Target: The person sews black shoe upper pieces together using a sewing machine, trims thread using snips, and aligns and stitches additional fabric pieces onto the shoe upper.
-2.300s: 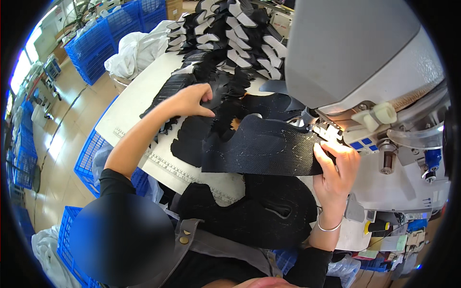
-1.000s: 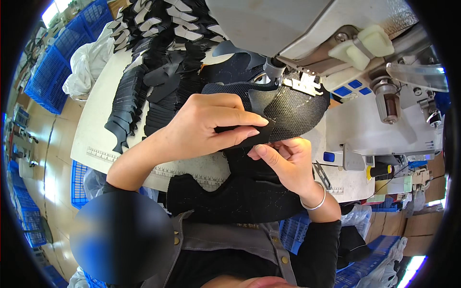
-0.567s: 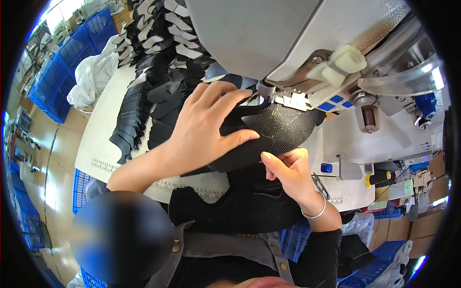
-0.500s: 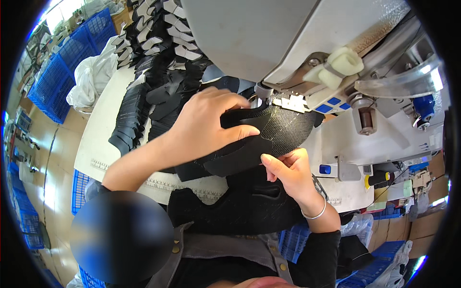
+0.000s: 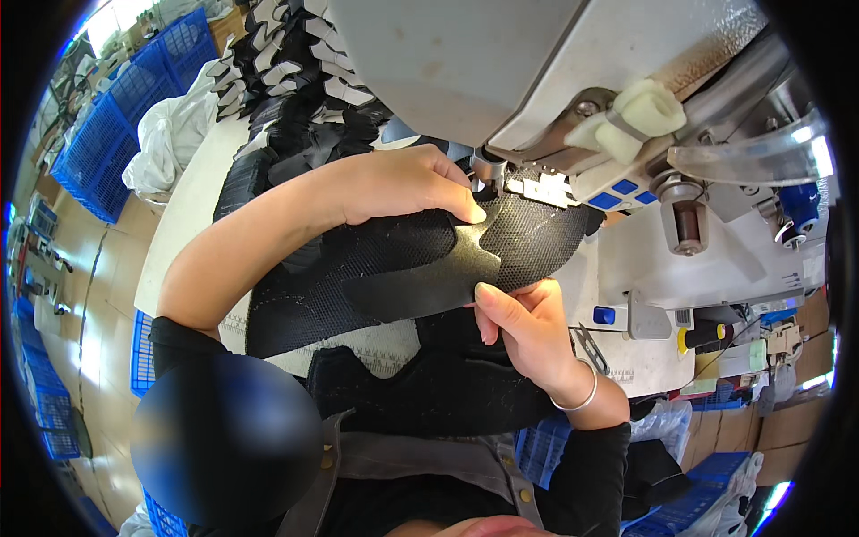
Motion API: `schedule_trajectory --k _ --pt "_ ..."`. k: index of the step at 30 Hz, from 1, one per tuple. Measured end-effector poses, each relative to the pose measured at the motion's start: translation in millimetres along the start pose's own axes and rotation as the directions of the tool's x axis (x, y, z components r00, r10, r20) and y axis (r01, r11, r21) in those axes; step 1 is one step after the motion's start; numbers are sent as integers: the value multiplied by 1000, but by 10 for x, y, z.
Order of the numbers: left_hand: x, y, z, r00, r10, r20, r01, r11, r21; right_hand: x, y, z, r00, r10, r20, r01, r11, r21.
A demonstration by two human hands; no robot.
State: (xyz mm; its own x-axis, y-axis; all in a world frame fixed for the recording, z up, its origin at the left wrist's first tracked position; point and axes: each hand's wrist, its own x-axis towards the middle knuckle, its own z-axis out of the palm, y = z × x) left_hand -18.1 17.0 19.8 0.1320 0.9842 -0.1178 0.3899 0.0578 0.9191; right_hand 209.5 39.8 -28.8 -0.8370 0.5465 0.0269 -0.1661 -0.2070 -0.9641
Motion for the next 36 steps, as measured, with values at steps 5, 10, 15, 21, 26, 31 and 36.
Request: schedule_trajectory --k 5,10,15,21,26,31,36 --pt "4 -51 54 1000 -18 -14 16 988 -157 39 -5 -102 994 -104 36 109 978 -178" --pt "-35 -66 174 992 -5 -123 -28 964 -265 29 -11 -190 987 -157 -36 146 964 -221" --pt "-64 -88 307 980 -44 -192 -35 921 -389 42 -59 -245 982 -171 -85 151 967 -207" --pt "-46 -49 346 968 -9 -251 -98 907 -411 83 -129 -321 979 -178 -100 133 928 -347" --pt "-110 -58 352 966 111 -235 -180 938 -297 137 -209 -394 976 -207 -68 170 919 -355" --pt "-51 -44 360 929 129 -346 -194 968 -159 238 -250 -426 972 -201 -120 148 925 -350" --pt "-20 29 162 981 7 -196 -54 970 -235 256 -263 -394 979 -162 -126 113 937 -330"
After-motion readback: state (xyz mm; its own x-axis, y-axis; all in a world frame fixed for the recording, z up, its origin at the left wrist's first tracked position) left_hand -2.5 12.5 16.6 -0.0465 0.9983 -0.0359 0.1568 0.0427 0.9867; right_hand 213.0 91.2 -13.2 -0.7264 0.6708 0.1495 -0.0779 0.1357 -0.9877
